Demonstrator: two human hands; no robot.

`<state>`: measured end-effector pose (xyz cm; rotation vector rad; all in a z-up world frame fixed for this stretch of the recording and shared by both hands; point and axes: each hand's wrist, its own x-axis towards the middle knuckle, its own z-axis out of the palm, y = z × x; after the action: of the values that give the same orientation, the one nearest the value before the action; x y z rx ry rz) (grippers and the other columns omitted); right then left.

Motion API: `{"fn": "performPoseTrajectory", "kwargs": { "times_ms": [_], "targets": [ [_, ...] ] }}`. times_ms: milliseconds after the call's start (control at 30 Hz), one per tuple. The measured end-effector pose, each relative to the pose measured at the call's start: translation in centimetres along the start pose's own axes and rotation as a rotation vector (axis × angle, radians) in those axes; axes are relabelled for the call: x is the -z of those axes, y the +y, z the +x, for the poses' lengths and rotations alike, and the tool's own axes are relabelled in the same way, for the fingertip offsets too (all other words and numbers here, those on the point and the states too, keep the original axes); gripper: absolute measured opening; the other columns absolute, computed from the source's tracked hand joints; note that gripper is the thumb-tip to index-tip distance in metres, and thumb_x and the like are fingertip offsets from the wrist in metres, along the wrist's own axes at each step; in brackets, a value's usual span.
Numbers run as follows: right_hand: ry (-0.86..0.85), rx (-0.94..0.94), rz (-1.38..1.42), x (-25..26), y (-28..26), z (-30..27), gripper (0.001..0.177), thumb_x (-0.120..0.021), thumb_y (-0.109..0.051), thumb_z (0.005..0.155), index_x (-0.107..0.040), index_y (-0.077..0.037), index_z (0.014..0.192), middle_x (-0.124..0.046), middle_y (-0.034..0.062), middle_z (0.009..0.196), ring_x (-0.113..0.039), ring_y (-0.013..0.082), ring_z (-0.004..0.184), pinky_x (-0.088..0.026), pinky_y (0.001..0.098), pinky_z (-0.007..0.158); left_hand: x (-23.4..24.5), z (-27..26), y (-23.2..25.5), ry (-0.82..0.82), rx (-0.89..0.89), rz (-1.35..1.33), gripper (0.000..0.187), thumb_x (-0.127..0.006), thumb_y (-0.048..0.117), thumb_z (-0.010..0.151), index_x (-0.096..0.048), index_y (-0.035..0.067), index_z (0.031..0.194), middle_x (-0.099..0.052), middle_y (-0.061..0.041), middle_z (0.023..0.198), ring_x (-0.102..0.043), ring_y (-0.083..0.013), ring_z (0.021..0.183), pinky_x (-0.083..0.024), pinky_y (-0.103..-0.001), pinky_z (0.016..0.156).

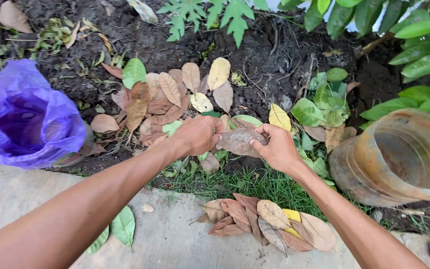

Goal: Pick and sort green and brown leaves from a garden bed.

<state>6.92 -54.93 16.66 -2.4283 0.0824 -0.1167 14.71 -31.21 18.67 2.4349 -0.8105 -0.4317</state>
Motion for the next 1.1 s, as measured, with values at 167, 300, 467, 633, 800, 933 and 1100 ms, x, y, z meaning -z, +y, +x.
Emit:
{"fn": "performPoseTrajectory", "kwargs": {
  "times_ms": [167, 300, 467, 633, 800, 933, 1100],
  "targets": [
    [-0.046, -0.134, 0.01, 0.1, 6.2, -0.9, 0.021, -0.076, -0.02, 0.086, -0.076, -0.005, 0.101, -0.073, 0.0042, 0.074, -0.062, 0.0113, 0.063, -0.051, 0.0311, 0.061, -6.3, 2.0, -0.4, 0.035, -0.064, 0.009, 0.018, -0.067, 0.022, 0.09, -0.072, 0.01, 0.103, -0.077, -0.015, 0.086, -0.073, -0.0341, 0.088, -0.052, -0.047, 0.087],
    [-0.131, -0.303, 0.098, -0.9, 11.1, -2.7, 0.02, -0.074, -0.018, 0.088, -0.077, -0.004, 0.102, -0.073, 0.0033, 0.077, -0.062, 0.0111, 0.067, -0.052, 0.0308, 0.064, -11.0, 1.9, -0.9, -0.004, 0.008, -0.13, 0.023, -0.067, 0.024, 0.09, -0.07, 0.01, 0.109, -0.076, -0.014, 0.088, -0.073, -0.0332, 0.088, -0.055, -0.046, 0.084],
    [-0.212, -0.34, 0.052, -3.0, 15.4, -5.6, 0.025, -0.075, -0.015, 0.085, -0.073, -0.005, 0.107, -0.073, 0.0047, 0.085, -0.065, 0.013, 0.072, -0.055, 0.0323, 0.068, -16.1, 0.9, -0.8, -0.116, 0.06, -0.144, 0.024, -0.067, 0.022, 0.09, -0.071, 0.013, 0.111, -0.077, -0.01, 0.09, -0.071, -0.0319, 0.09, -0.054, -0.047, 0.087],
    [-0.436, -0.5, -0.131, -3.7, 15.8, -8.0, 0.025, -0.075, -0.016, 0.087, -0.073, -0.005, 0.109, -0.076, 0.0108, 0.088, -0.069, 0.02, 0.076, -0.056, 0.0383, 0.074, -19.8, 0.5, -0.2, -0.308, 0.085, -0.007, 0.021, -0.066, 0.021, 0.092, -0.071, 0.016, 0.112, -0.078, -0.011, 0.084, -0.073, -0.0285, 0.091, -0.04, -0.048, 0.107],
    [-0.469, -0.534, -0.161, -4.2, 17.3, -9.1, 0.026, -0.075, -0.018, 0.087, -0.073, -0.008, 0.111, -0.073, 0.0061, 0.088, -0.069, 0.0197, 0.077, -0.058, 0.0403, 0.076, -22.2, 0.5, -0.8, -0.289, -0.031, -0.014, 0.016, -0.064, 0.019, 0.091, -0.072, 0.015, 0.105, -0.077, -0.006, 0.082, -0.071, -0.0256, 0.087, -0.043, -0.043, 0.1],
    [-0.531, -0.657, -0.108, -4.2, 17.4, -9.6, 0.029, -0.07, -0.018, 0.09, -0.069, -0.012, 0.118, -0.075, 0.0087, 0.086, -0.064, 0.0269, 0.071, -0.059, 0.0461, 0.071, -22.6, 0.4, -1.0, -0.305, -0.003, -0.032, 0.015, -0.062, 0.019, 0.093, -0.072, 0.016, 0.104, -0.077, -0.005, 0.082, -0.072, -0.0237, 0.085, -0.04, -0.043, 0.102],
    [-0.484, -0.497, -0.251, -3.8, 18.0, -9.6, 0.042, -0.077, -0.027, 0.084, -0.068, -0.01, 0.121, -0.072, 0.0073, 0.106, -0.071, 0.0243, 0.092, -0.058, 0.0428, 0.084, -22.1, -0.5, -1.2, -0.106, -0.145, 0.022, 0.013, -0.073, 0.022, 0.082, -0.074, 0.012, 0.09, -0.072, -0.006, 0.102, -0.06, -0.0277, 0.105, -0.042, -0.043, 0.093]
  ]
}}
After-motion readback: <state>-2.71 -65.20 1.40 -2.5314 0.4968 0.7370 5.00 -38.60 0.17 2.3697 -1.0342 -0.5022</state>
